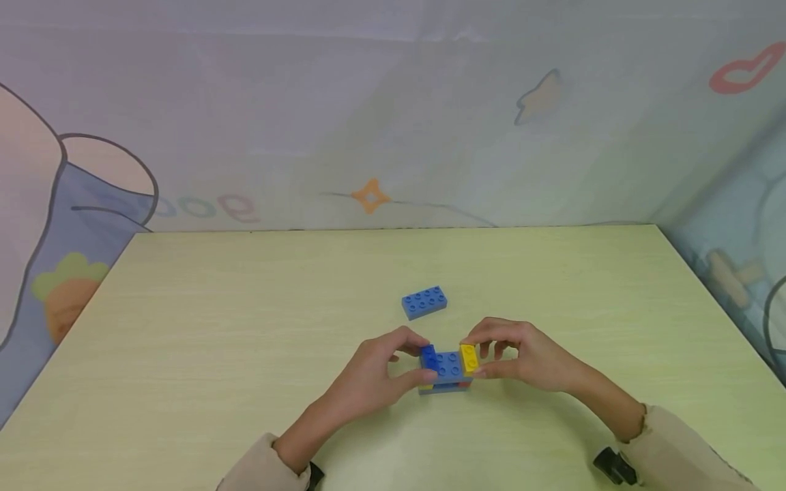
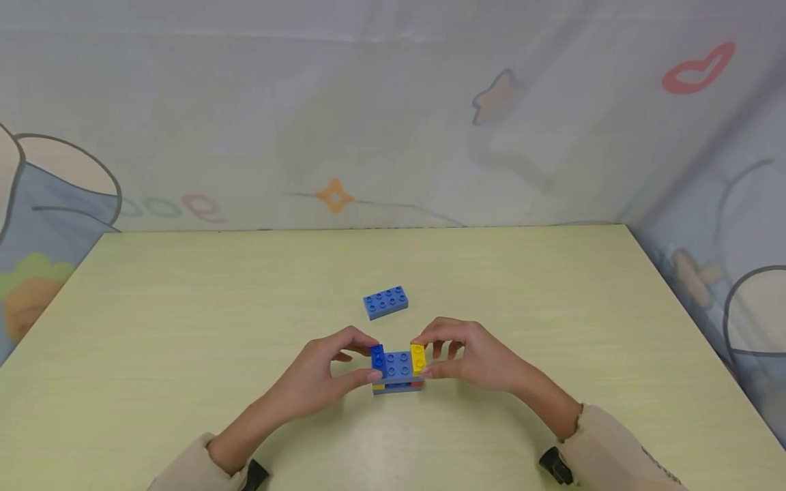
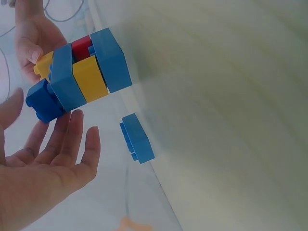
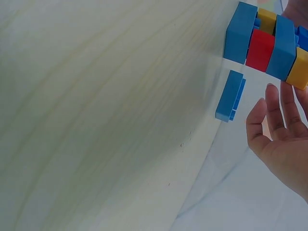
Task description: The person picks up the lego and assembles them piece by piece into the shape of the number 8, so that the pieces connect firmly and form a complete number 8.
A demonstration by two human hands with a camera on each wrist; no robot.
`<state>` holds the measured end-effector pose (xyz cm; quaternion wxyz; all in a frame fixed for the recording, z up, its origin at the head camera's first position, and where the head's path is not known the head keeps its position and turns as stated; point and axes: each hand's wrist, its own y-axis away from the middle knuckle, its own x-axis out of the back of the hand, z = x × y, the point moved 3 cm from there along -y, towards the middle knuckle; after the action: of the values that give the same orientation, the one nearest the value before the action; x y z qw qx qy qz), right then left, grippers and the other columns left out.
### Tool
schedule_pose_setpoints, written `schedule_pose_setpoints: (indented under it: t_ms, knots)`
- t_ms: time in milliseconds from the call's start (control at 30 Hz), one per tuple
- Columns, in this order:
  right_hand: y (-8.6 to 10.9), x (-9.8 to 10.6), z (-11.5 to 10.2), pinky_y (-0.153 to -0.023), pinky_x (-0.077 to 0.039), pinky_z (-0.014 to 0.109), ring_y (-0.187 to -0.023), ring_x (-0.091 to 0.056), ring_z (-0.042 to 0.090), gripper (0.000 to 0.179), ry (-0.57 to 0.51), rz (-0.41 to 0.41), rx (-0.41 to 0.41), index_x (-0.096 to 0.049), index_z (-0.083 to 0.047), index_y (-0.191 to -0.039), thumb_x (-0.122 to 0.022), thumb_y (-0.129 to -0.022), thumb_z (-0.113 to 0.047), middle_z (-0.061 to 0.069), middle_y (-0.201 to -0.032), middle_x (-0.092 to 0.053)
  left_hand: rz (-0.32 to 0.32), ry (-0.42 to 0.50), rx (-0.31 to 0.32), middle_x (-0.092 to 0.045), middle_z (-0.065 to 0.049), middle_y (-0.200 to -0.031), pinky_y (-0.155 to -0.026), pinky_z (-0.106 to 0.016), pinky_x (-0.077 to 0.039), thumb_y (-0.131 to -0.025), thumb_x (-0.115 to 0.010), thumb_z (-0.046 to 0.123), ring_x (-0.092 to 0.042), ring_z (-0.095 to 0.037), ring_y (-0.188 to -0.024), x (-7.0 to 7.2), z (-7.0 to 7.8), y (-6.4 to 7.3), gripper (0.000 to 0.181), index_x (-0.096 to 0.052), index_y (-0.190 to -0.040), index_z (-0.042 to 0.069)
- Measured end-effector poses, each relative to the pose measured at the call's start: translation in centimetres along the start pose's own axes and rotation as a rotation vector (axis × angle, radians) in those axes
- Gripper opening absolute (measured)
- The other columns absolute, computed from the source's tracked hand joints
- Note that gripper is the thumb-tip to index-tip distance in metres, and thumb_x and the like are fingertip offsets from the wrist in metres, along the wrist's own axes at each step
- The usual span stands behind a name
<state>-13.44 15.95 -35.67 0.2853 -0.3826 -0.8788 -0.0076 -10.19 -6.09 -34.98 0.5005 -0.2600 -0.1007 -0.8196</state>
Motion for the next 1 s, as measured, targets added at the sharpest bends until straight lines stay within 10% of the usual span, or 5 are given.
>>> schedule_pose_setpoints:
  t_ms: [1000]
  knots:
    - [-0.02,0.00,-0.21,-0.064,-0.049,0.028,-0.076,-0.055,0.023,0.030,-0.003,0.005,0.030,-0.062,-0.002,-0.108,-0.070,-0.079,-0.004,0.002,-0.097,-0.059,-0.004,-0.033,0.005,-0.062,-0.002,-0.104,-0.081,-0.041,-0.048,-0.084,-0.066,0.013,-0.057,-0.018,-0.099,0.12,0.38,-0.10,0.023,-0.060,-0.105,0.005]
